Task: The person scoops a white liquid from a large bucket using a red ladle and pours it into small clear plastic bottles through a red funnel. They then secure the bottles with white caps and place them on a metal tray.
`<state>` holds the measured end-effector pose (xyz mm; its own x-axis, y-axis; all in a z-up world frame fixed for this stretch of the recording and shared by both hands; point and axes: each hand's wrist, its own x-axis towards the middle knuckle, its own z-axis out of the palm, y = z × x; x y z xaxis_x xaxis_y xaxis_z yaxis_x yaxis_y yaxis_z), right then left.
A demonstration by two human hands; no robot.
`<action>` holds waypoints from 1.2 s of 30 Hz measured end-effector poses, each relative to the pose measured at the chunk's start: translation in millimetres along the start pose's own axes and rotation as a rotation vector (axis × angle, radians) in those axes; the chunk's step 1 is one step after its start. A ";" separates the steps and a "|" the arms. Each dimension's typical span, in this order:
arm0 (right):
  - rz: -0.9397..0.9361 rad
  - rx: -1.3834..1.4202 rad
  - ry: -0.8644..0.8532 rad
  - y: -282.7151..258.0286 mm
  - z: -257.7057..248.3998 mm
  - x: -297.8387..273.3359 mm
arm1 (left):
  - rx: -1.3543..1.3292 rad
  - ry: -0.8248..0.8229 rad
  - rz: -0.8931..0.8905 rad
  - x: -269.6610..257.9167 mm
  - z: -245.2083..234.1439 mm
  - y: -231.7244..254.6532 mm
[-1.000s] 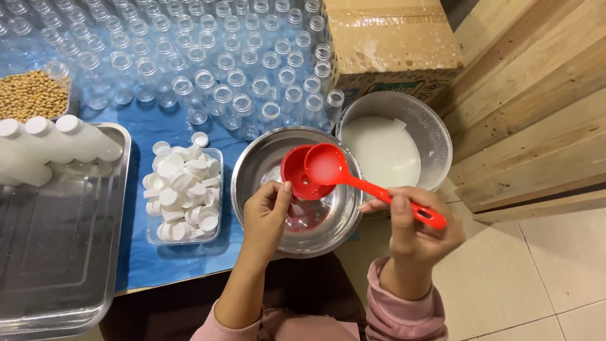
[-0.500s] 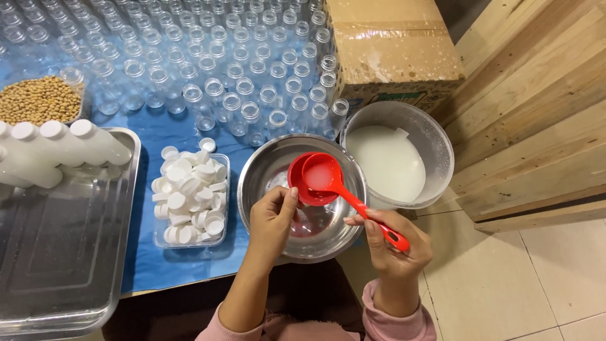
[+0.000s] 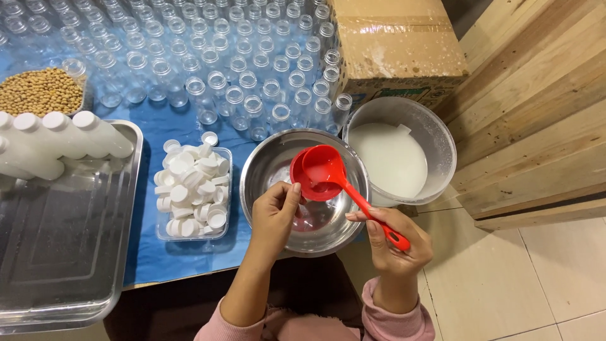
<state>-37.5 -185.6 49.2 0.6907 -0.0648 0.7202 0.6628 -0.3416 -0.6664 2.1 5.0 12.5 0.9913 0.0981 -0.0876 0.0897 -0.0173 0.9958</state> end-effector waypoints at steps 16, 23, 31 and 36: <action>-0.220 0.100 -0.039 5.2 -9.6 10.2 | -0.034 0.005 -0.002 -1.2 -1.1 -4.3; -0.220 -0.014 0.126 37.5 -41.8 7.4 | -0.079 0.020 0.068 0.2 2.1 -8.8; 0.330 -0.162 0.266 178.1 -72.1 20.9 | -0.087 0.066 0.130 -2.3 2.2 -10.2; 0.552 -0.604 -0.019 235.7 -71.0 15.9 | -0.068 0.080 0.097 -1.5 1.8 -10.7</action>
<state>109.1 -333.7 -82.7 0.8805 -0.3574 0.3116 -0.0408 -0.7118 -0.7012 -0.1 3.2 1.9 0.9839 0.1783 0.0092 -0.0160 0.0367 0.9992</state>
